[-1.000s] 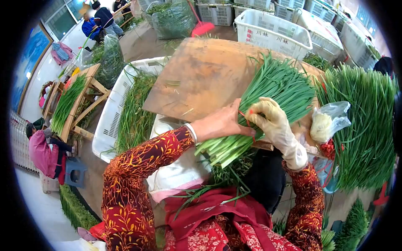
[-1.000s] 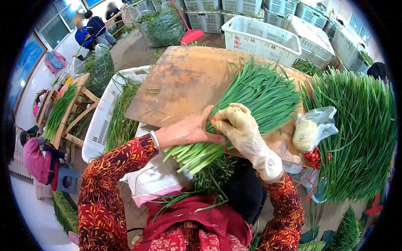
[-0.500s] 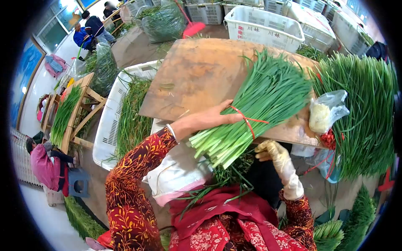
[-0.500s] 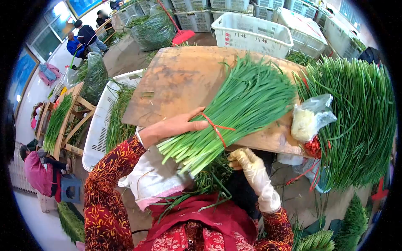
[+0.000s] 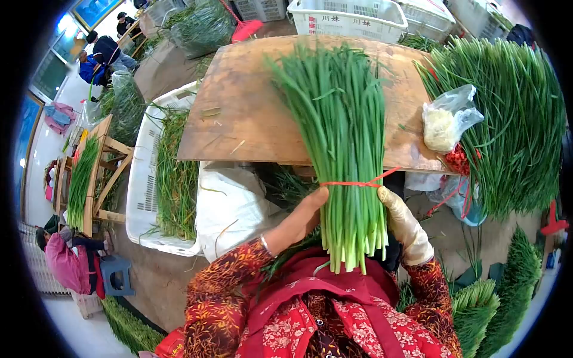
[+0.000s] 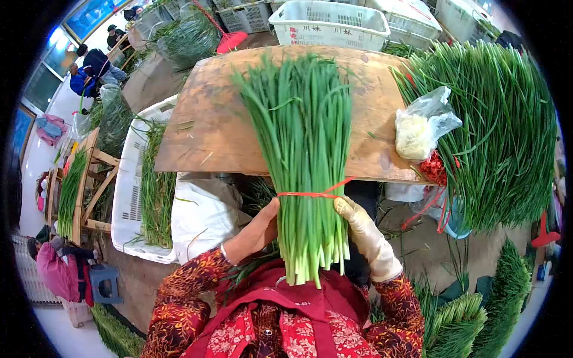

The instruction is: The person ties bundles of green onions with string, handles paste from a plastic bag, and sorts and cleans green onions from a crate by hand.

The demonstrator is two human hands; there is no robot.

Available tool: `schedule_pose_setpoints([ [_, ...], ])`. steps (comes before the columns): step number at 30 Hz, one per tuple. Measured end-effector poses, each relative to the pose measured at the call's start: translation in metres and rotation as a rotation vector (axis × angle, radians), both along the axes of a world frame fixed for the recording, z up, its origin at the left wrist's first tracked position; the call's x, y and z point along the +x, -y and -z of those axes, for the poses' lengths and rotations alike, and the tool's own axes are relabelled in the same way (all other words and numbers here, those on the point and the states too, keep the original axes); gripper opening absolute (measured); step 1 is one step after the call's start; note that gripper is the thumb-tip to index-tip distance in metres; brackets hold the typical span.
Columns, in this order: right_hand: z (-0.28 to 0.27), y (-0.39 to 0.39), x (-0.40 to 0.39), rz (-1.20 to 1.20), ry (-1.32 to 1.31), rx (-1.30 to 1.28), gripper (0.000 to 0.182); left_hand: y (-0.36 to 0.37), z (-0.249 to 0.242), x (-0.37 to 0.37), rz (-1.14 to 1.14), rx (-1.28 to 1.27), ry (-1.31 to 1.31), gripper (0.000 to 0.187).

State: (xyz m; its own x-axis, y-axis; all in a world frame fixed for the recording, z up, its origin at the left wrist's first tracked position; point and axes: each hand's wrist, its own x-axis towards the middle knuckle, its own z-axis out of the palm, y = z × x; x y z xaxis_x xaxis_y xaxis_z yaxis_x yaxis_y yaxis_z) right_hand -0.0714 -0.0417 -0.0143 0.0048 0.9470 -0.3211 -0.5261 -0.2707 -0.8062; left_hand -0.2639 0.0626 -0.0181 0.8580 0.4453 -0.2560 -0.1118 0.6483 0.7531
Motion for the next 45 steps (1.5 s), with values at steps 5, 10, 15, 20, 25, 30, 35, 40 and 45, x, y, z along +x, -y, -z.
schedule_pose_setpoints([
  [5, -0.031, 0.002, 0.003, 0.126, 0.408, -0.079, 0.074, -0.01, 0.048, 0.008, 0.025, -0.149, 0.021, 0.068],
  [10, -0.071, 0.007, -0.03, 0.092, 1.032, -0.05, 0.102, 0.001, 0.031, 0.023, 0.034, 0.009, 0.084, 0.073],
  [15, -0.044, 0.006, -0.03, 0.217, 0.777, 0.035, 0.105, 0.012, 0.068, 0.025, 0.03, 0.023, 0.143, 0.086],
  [20, -0.017, 0.015, -0.022, 0.191, 0.917, 0.152, 0.101, 0.012, 0.095, 0.026, 0.009, 0.181, 0.131, 0.097],
  [25, -0.034, 0.013, -0.019, 0.17, 0.71, 0.286, 0.099, 0.012, 0.06, 0.008, 0.018, 0.263, 0.041, 0.092],
  [30, -0.06, -0.02, 0.002, 0.144, 0.639, 0.58, 0.104, -0.009, -0.042, 0.022, -0.251, 0.567, -0.115, 0.072],
  [35, -0.135, -0.09, 0.037, 0.123, 0.963, 0.888, 0.101, -0.058, -0.109, 0.058, -0.365, 0.83, 0.099, 0.074],
  [40, -0.163, -0.129, 0.054, 0.106, 0.736, 0.621, 0.094, -0.1, -0.13, 0.098, -0.43, 1.103, 0.209, 0.099],
  [45, -0.113, -0.118, 0.061, 0.099, 0.698, 0.533, 0.087, -0.118, -0.073, 0.112, -0.288, 1.088, 0.015, 0.1],
])
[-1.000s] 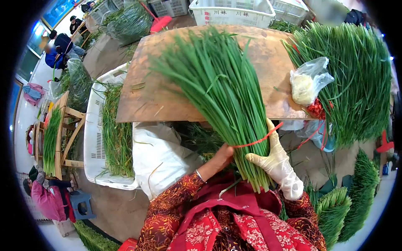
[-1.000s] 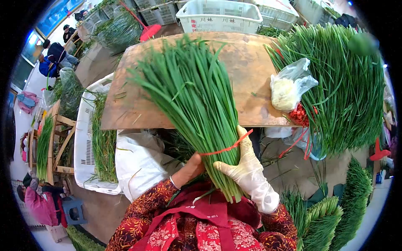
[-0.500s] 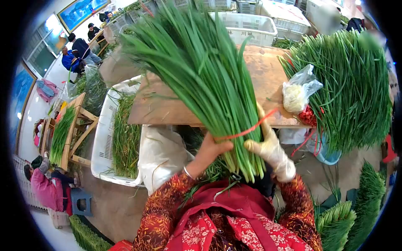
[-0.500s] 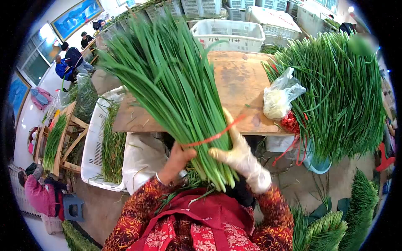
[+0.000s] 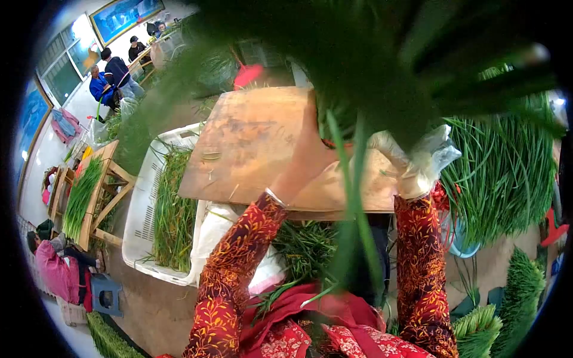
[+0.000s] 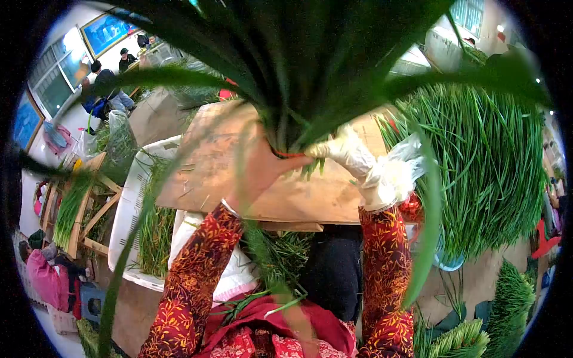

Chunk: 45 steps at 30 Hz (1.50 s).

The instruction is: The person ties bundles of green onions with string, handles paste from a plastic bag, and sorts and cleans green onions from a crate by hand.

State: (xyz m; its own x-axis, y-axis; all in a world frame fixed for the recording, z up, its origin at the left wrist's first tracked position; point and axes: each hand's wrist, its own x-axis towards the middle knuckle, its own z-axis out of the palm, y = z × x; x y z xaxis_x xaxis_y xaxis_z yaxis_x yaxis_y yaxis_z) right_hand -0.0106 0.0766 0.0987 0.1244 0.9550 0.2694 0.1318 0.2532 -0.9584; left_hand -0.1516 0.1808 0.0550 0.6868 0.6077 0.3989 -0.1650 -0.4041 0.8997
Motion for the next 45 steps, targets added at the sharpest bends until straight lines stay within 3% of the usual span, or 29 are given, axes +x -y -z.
schedule_pose_setpoints([
  [1, 0.016, 0.002, 0.002, 0.009, -0.024, -0.023, 0.085, -0.008, 0.018, 0.002, 0.112, -0.065, -0.004, 0.103],
  [4, 0.047, 0.003, 0.005, 0.035, -0.078, -0.051, 0.081, -0.009, 0.047, 0.006, 0.06, -0.001, 0.119, 0.107],
  [7, 0.066, -0.002, 0.006, 0.068, -0.108, -0.051, 0.076, -0.024, 0.048, 0.0, 0.006, 0.01, -0.279, 0.11],
  [10, 0.074, -0.002, 0.008, 0.085, -0.123, -0.058, 0.072, -0.037, 0.043, -0.002, 0.176, 0.169, -0.049, 0.111],
  [12, 0.078, -0.005, 0.008, 0.101, -0.127, -0.05, 0.069, -0.055, 0.07, 0.006, 0.138, 0.008, -0.289, 0.112],
  [13, 0.081, -0.007, 0.008, 0.111, -0.131, -0.049, 0.068, -0.062, 0.068, 0.017, 0.327, -0.321, -0.097, 0.112],
  [15, 0.085, -0.013, 0.007, 0.127, -0.136, -0.04, 0.065, -0.057, 0.073, 0.009, 0.206, -0.143, -0.171, 0.094],
  [19, 0.075, -0.034, 0.013, 0.184, -0.148, -0.004, 0.059, -0.045, 0.054, 0.011, -0.007, -0.146, -0.116, 0.067],
  [21, 0.056, -0.038, 0.02, 0.208, -0.193, 0.014, 0.057, -0.043, 0.033, 0.022, 0.106, -0.196, 0.119, 0.076],
  [23, 0.044, -0.041, 0.027, 0.201, -0.216, -0.016, 0.054, -0.023, -0.014, 0.023, 0.051, -0.177, 0.152, 0.079],
  [26, 0.053, -0.035, 0.027, 0.1, -0.186, -0.215, 0.056, -0.036, 0.017, 0.012, 0.111, -0.085, 0.052, 0.082],
  [27, 0.068, -0.047, 0.007, 0.372, -0.187, -0.071, 0.052, -0.032, 0.028, 0.011, 0.158, -0.21, 0.176, 0.079],
  [28, 0.087, -0.047, 0.019, 0.219, -0.192, -0.086, 0.047, -0.027, 0.039, 0.01, 0.207, -0.331, 0.302, 0.077],
  [29, 0.106, -0.047, 0.031, 0.064, -0.196, -0.106, 0.042, -0.032, 0.049, 0.007, 0.148, -0.09, 0.07, 0.094],
  [30, 0.125, -0.047, 0.044, -0.087, -0.196, -0.131, 0.038, -0.034, 0.051, 0.006, 0.153, -0.09, -0.03, 0.1],
  [32, 0.104, -0.034, 0.038, -0.121, -0.267, -0.198, 0.031, -0.039, 0.057, 0.003, 0.17, -0.077, -0.234, 0.114],
  [36, 0.092, -0.036, 0.051, -0.038, -0.039, -0.21, 0.034, -0.039, 0.072, 0.006, 0.021, 0.317, -0.259, 0.12],
  [40, 0.096, -0.019, 0.051, -0.035, -0.057, -0.216, 0.038, -0.035, 0.094, 0.013, 0.054, 0.136, -0.14, 0.121],
  [43, 0.104, -0.019, 0.05, -0.052, -0.104, -0.207, 0.04, -0.029, 0.089, 0.021, -0.147, 0.26, -0.083, 0.079],
  [45, 0.109, -0.028, 0.051, -0.07, -0.116, -0.181, 0.042, -0.025, 0.077, 0.017, -0.195, 0.224, -0.097, 0.069],
])
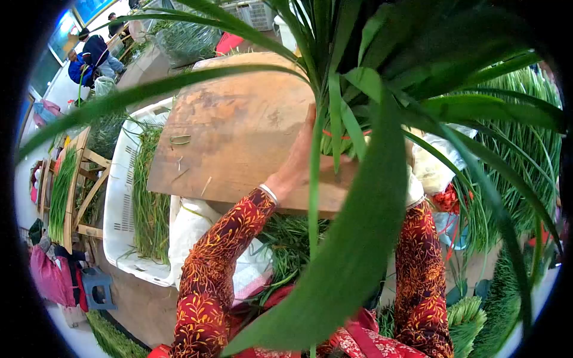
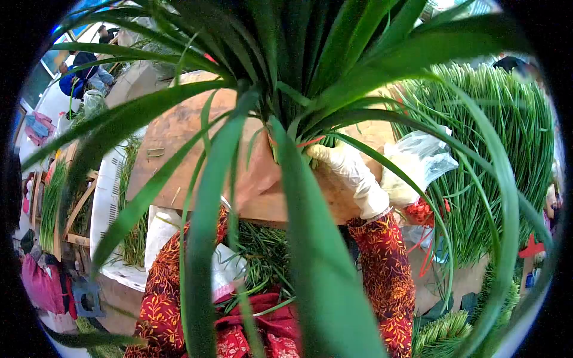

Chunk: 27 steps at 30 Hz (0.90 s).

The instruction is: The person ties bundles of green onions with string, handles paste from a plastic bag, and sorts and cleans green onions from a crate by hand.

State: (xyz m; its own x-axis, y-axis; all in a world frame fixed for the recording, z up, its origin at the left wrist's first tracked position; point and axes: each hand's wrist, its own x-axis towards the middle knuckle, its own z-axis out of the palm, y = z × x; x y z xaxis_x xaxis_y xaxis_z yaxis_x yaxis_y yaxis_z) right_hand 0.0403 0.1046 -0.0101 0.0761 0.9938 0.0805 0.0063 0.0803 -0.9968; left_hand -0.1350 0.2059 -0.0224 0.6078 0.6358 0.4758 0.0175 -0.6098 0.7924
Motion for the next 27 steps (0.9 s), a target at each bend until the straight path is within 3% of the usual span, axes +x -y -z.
schedule_pose_setpoints([
  [1, -0.001, -0.008, 0.001, -0.017, -0.004, 0.007, 0.043, 0.001, -0.011, -0.005, 0.002, 0.0, 0.003, 0.069],
  [2, -0.003, -0.012, 0.002, -0.033, -0.008, 0.012, 0.044, -0.001, -0.023, -0.012, 0.091, -0.215, -0.055, 0.074],
  [5, -0.007, -0.017, 0.008, -0.014, -0.014, 0.026, 0.047, -0.018, -0.024, -0.017, 0.116, -0.304, -0.271, 0.091],
  [7, -0.001, -0.016, 0.008, 0.085, -0.067, 0.002, 0.042, -0.03, -0.015, -0.021, 0.195, -0.156, -0.343, 0.095],
  [11, -0.012, -0.017, -0.008, 0.027, -0.115, -0.03, 0.03, -0.029, -0.025, -0.011, 0.325, -0.183, -0.16, 0.098],
  [13, 0.022, -0.039, 0.001, 0.225, 0.12, 0.108, 0.03, -0.026, -0.028, -0.002, 0.359, -0.183, -0.101, 0.1],
  [27, -0.014, -0.003, -0.004, 0.148, 0.03, 0.048, 0.04, -0.025, -0.042, 0.018, 0.418, -0.15, 0.072, 0.111],
])
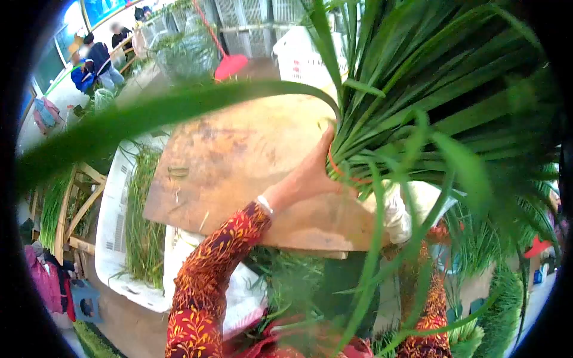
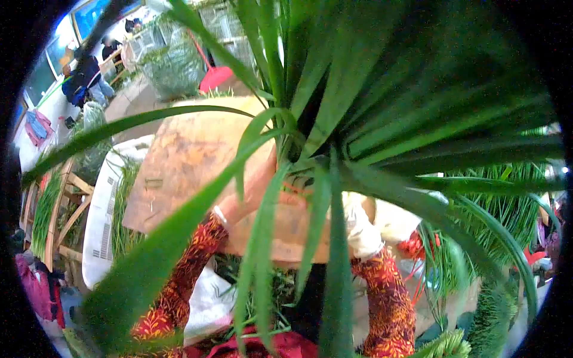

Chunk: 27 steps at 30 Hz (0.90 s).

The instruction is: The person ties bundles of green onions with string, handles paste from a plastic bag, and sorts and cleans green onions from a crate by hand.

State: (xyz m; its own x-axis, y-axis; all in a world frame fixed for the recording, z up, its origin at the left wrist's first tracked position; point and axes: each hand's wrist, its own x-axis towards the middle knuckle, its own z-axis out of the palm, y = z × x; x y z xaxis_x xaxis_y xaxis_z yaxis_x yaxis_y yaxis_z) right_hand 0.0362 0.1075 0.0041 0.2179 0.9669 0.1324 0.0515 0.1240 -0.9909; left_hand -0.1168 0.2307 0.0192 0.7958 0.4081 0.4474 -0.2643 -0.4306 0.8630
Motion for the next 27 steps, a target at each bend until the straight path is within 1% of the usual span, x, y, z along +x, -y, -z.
schedule_pose_setpoints([
  [1, -0.003, -0.007, 0.011, -0.001, -0.014, -0.005, 0.041, 0.0, 0.003, 0.004, 0.024, -0.06, 0.005, 0.112],
  [2, -0.003, -0.006, 0.009, 0.004, -0.007, -0.001, 0.041, -0.002, 0.015, -0.002, 0.006, -0.083, -0.102, 0.113],
  [3, -0.004, -0.008, 0.006, 0.006, -0.003, 0.004, 0.042, -0.005, 0.015, -0.011, -0.009, -0.105, -0.21, 0.114],
  [6, -0.008, -0.004, 0.007, 0.011, -0.015, 0.029, 0.044, -0.006, 0.011, -0.018, 0.036, -0.076, -0.183, 0.113],
  [7, -0.005, -0.002, 0.008, 0.013, -0.023, 0.037, 0.045, -0.005, 0.017, -0.015, 0.037, -0.076, -0.192, 0.113],
  [9, -0.01, -0.002, 0.011, 0.015, -0.029, 0.056, 0.047, -0.014, 0.017, -0.013, -0.107, 0.082, -0.083, 0.116],
  [10, -0.012, -0.004, 0.012, 0.014, -0.032, 0.064, 0.048, -0.014, 0.008, -0.012, -0.112, 0.083, -0.085, 0.116],
  [12, -0.023, -0.008, 0.011, 0.011, -0.034, 0.089, 0.049, -0.005, -0.037, -0.009, -0.085, 0.033, -0.159, 0.123],
  [13, -0.028, -0.009, 0.01, 0.01, -0.037, 0.102, 0.05, 0.001, -0.054, -0.006, -0.069, -0.013, -0.071, 0.125],
  [16, -0.046, -0.015, 0.013, 0.026, -0.047, 0.151, 0.052, -0.003, -0.083, -0.004, -0.024, -0.028, 0.014, 0.123],
  [17, -0.052, -0.019, 0.015, 0.034, -0.055, 0.176, 0.053, -0.007, -0.088, -0.003, -0.048, 0.096, 0.085, 0.121],
  [18, -0.059, -0.022, 0.017, 0.043, -0.062, 0.205, 0.054, -0.006, -0.101, -0.005, -0.051, 0.1, 0.088, 0.121],
  [19, -0.068, -0.026, 0.02, 0.059, -0.071, 0.248, 0.055, -0.001, -0.119, -0.008, -0.103, 0.157, 0.02, 0.12],
  [21, -0.087, -0.033, 0.029, 0.088, -0.08, 0.38, 0.056, -0.025, -0.127, 0.013, -0.216, 0.744, 0.118, 0.116],
  [22, -0.105, -0.031, 0.023, 0.117, -0.062, 0.467, 0.057, -0.024, -0.136, 0.015, -0.195, 0.751, 0.166, 0.112],
  [23, -0.123, -0.028, 0.014, 0.154, -0.027, 0.549, 0.053, -0.022, -0.145, 0.017, -0.173, 0.759, 0.214, 0.108],
  [24, -0.142, -0.025, 0.006, 0.195, 0.009, 0.629, 0.048, -0.011, -0.157, 0.013, -0.117, 0.511, 0.161, 0.106],
  [25, -0.153, -0.024, 0.002, 0.269, 0.017, 0.586, 0.045, 0.001, -0.17, 0.01, -0.081, 0.255, 0.131, 0.103],
  [26, -0.162, -0.027, 0.001, 0.341, 0.024, 0.539, 0.042, 0.001, -0.174, 0.013, -0.134, 0.234, 0.185, 0.095],
  [27, -0.16, -0.04, 0.008, 0.331, 0.052, 0.582, 0.035, 0.0, -0.177, 0.015, -0.187, 0.212, 0.237, 0.088],
])
